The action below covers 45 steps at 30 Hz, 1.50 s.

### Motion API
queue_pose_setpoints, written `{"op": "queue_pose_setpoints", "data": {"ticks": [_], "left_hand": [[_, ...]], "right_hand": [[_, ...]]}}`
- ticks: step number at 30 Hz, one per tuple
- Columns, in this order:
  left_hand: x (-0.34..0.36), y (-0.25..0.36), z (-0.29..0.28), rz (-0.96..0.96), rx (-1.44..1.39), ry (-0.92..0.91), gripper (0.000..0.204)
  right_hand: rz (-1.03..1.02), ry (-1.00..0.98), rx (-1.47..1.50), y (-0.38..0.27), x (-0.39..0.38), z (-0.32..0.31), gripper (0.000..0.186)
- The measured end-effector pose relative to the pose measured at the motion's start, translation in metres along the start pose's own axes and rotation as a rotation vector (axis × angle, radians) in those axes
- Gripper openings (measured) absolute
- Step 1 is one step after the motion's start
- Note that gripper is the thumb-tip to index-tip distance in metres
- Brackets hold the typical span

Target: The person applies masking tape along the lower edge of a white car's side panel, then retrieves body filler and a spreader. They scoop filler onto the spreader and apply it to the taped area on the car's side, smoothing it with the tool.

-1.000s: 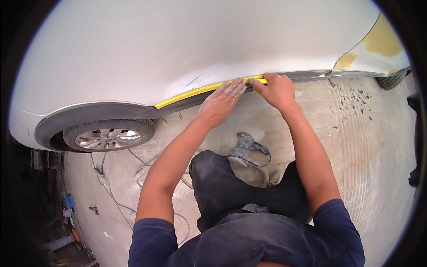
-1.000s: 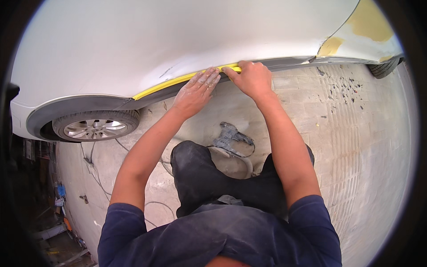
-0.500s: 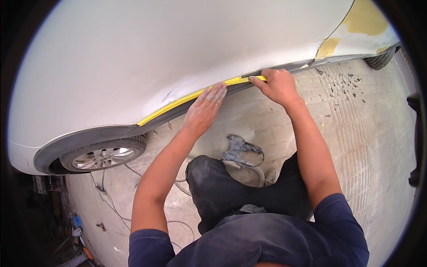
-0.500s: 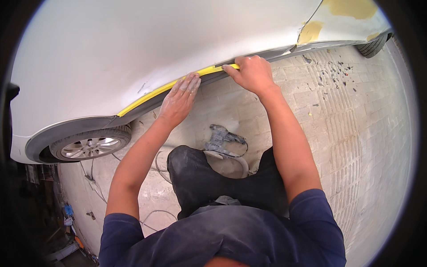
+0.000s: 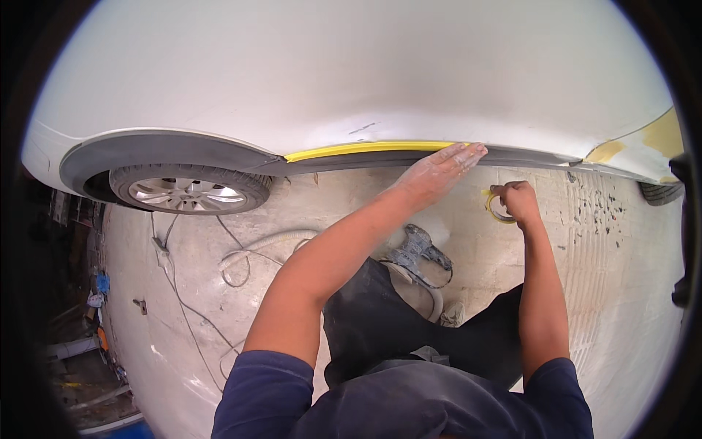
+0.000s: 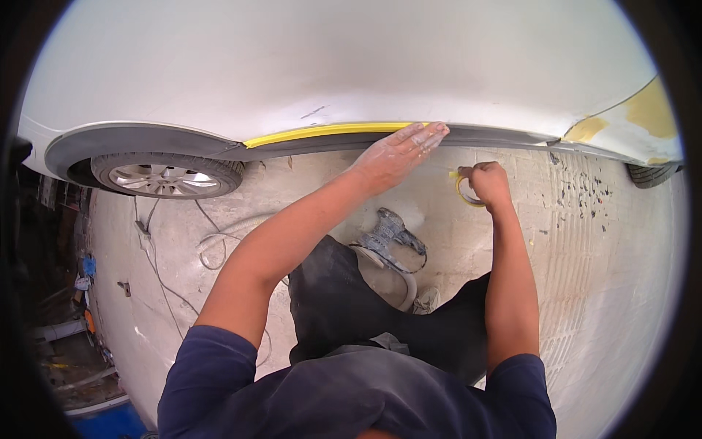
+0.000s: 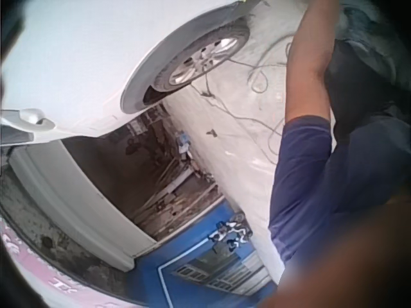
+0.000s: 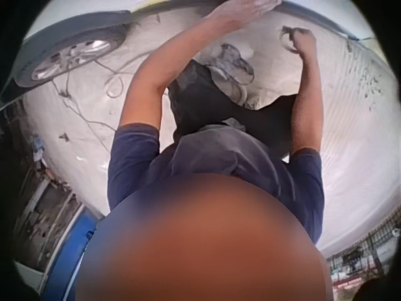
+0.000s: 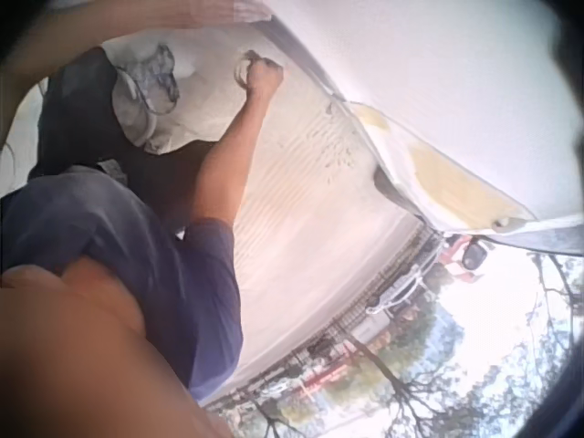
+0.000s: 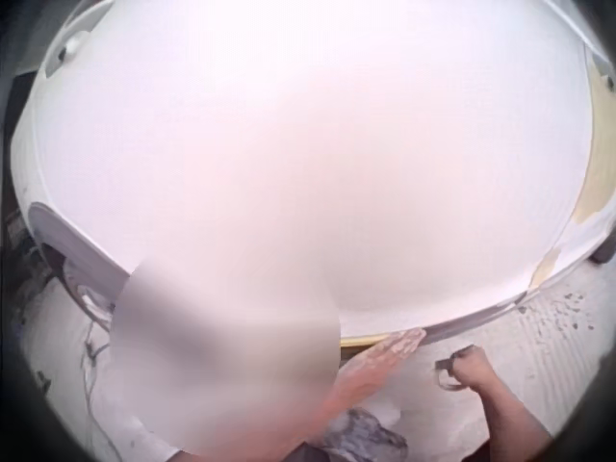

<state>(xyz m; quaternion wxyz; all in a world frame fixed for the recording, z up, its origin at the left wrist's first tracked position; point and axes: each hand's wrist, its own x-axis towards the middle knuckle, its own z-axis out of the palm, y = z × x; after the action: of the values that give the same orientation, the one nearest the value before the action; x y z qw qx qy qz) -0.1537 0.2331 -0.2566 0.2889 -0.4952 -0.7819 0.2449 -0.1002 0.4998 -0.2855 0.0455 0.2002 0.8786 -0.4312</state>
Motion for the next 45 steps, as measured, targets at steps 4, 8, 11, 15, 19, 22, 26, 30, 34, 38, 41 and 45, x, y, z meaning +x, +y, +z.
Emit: {"op": "queue_pose_setpoints", "data": {"ticks": [4, 8, 11, 15, 19, 22, 26, 30, 34, 38, 41, 45], "left_hand": [[-0.018, -0.014, 0.01, -0.018, -0.039, 0.096, 0.067], [-0.12, -0.063, 0.033, 0.037, 0.122, -0.021, 0.067], [-0.22, -0.098, 0.026, -0.071, 0.165, -0.091, 0.07], [-0.291, -0.122, -0.019, -0.147, 0.002, -0.503, 0.072], [-0.3, -0.13, -0.085, -0.346, -0.435, -0.588, 0.069], [-0.298, -0.119, -0.16, -0.404, -0.516, -0.658, 0.073], [-0.271, -0.064, -0.3, -1.126, -1.432, -0.602, 0.074], [-0.252, -0.056, -0.448, -1.355, -1.699, -0.345, 0.07], [-0.285, -0.107, -0.565, -1.69, -1.408, -0.179, 0.056], [-0.347, -0.154, -0.652, -1.856, -1.185, -0.224, 0.054], [-0.412, -0.18, -0.678, -1.812, -0.934, -0.178, 0.048], [-0.495, -0.169, -0.683, -2.038, -0.788, -0.297, 0.04]], "right_hand": [[-0.047, -0.247, 0.142, -0.01, -0.015, 0.001, 0.039], [-0.322, -0.25, -0.41, -0.044, -0.031, 0.004, 0.048], [-0.328, -0.249, -0.285, -0.068, -0.033, 0.011, 0.05], [-0.274, -0.406, -0.031, -0.075, -0.037, 0.045, 0.049], [-0.148, -0.588, 0.172, -0.065, -0.074, 0.1, 0.047], [0.235, -0.56, 0.23, -0.074, -0.151, 0.121, 0.046], [0.19, -0.938, 0.157, -0.132, -0.299, 0.078, 0.042], [0.266, -1.215, 0.442, -0.261, -0.394, 0.027, 0.028], [0.851, -1.267, 0.54, -0.405, -0.441, 0.002, 0.027], [0.63, -1.481, 0.507, -0.521, -0.486, 0.015, 0.031], [0.407, -1.604, 0.567, -0.587, -0.51, 0.056, 0.026], [0.164, -1.51, 0.385, -0.636, -0.528, 0.123, 0.019]]}}
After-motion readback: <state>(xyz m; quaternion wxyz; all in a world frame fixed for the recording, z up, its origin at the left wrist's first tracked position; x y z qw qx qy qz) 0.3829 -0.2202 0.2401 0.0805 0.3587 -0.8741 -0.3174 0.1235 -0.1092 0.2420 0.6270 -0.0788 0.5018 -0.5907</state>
